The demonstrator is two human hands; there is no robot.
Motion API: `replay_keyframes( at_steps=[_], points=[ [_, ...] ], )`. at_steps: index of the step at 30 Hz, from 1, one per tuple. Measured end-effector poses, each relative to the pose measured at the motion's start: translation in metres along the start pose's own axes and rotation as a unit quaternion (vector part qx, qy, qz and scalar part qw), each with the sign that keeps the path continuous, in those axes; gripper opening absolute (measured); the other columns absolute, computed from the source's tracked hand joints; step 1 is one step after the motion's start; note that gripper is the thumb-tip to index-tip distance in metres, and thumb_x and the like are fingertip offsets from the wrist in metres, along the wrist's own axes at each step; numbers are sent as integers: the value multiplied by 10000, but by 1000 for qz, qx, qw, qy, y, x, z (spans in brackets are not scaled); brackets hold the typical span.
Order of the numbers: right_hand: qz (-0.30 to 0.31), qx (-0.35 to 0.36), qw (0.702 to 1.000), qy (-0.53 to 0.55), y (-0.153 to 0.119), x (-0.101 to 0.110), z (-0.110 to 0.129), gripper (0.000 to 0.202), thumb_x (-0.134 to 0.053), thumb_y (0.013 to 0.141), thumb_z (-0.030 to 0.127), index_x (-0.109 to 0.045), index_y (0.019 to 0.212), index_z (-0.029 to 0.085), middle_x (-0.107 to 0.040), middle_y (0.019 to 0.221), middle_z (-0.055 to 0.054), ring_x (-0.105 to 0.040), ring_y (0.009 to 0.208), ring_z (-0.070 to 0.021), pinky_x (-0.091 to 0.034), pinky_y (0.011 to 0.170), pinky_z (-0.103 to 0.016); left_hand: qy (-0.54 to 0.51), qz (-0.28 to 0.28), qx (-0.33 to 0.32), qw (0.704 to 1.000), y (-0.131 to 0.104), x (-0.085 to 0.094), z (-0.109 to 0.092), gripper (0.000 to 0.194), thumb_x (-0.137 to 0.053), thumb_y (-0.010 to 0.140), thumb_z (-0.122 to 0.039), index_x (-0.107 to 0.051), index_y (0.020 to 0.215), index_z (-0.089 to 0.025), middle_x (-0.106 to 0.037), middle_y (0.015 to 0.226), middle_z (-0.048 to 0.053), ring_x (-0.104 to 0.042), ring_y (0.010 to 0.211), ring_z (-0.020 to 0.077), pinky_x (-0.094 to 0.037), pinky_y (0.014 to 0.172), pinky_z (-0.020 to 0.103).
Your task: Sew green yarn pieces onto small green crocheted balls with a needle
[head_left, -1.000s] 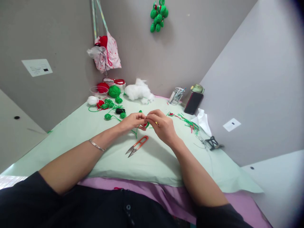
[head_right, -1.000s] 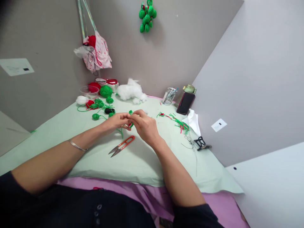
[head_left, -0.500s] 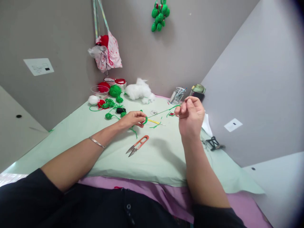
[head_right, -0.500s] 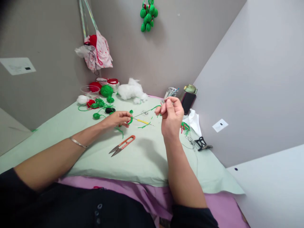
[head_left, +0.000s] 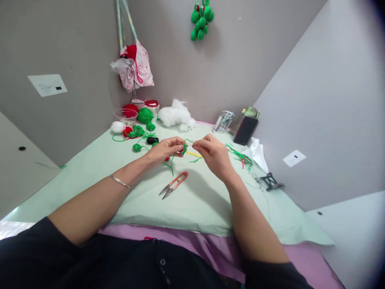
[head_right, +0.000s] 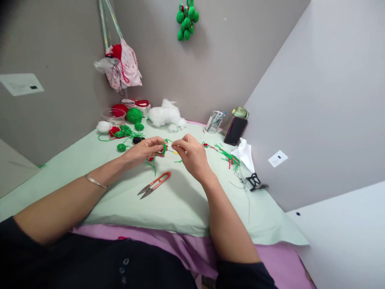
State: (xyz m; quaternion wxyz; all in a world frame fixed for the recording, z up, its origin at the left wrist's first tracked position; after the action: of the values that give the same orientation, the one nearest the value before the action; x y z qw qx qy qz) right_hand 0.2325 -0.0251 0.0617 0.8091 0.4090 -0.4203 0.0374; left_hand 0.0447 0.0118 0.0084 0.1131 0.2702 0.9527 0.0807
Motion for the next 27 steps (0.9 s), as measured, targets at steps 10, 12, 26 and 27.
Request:
replay_keyframes(
  at_steps=[10,12,26,27],
  points=[
    [12,14,998,-54,-1,-1,-4,149,-539,914,196,-681,883,230,-539,794,-27,-519,745,-154,-373,659,-277,-4,-5,6,1000,-1,-3,-3,248,-711,779,-356,-644,939,-177,-569,868,-1,-543,802,107,-477,842,296],
    [14,15,998,-58,-1,-1,-4,153,-533,917,199,-679,883,231,-541,796,-27,-517,746,-155,-371,658,-278,-4,-7,8,1000,-2,-3,-4,251,-714,775,-354,-643,937,-175,-567,851,-3,-540,786,105,-477,835,294],
    [9,8,1000,4,-1,-6,-3,156,-535,908,189,-678,856,222,-518,754,-18,-514,736,-153,-387,664,-275,-6,5,8,1000,-3,0,-4,229,-712,774,-336,-657,925,-172,-584,831,3,-560,770,111,-483,844,319],
    [9,8,1000,4,-1,-6,-3,158,-533,909,190,-678,856,222,-515,752,-17,-513,735,-153,-386,662,-274,-6,4,9,1000,-2,0,-4,233,-716,769,-337,-659,920,-168,-587,833,5,-561,767,113,-485,839,320]
  ],
)
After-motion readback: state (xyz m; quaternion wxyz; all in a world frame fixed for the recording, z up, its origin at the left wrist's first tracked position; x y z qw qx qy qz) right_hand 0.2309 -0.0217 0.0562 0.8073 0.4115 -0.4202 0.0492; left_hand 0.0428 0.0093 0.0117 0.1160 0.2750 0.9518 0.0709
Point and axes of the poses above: each hand's wrist, its own y-axis towards the middle knuckle, its own x-axis out of the back of the hand, z = x × y, the point moved 2 cm from there along y, towards the middle knuckle
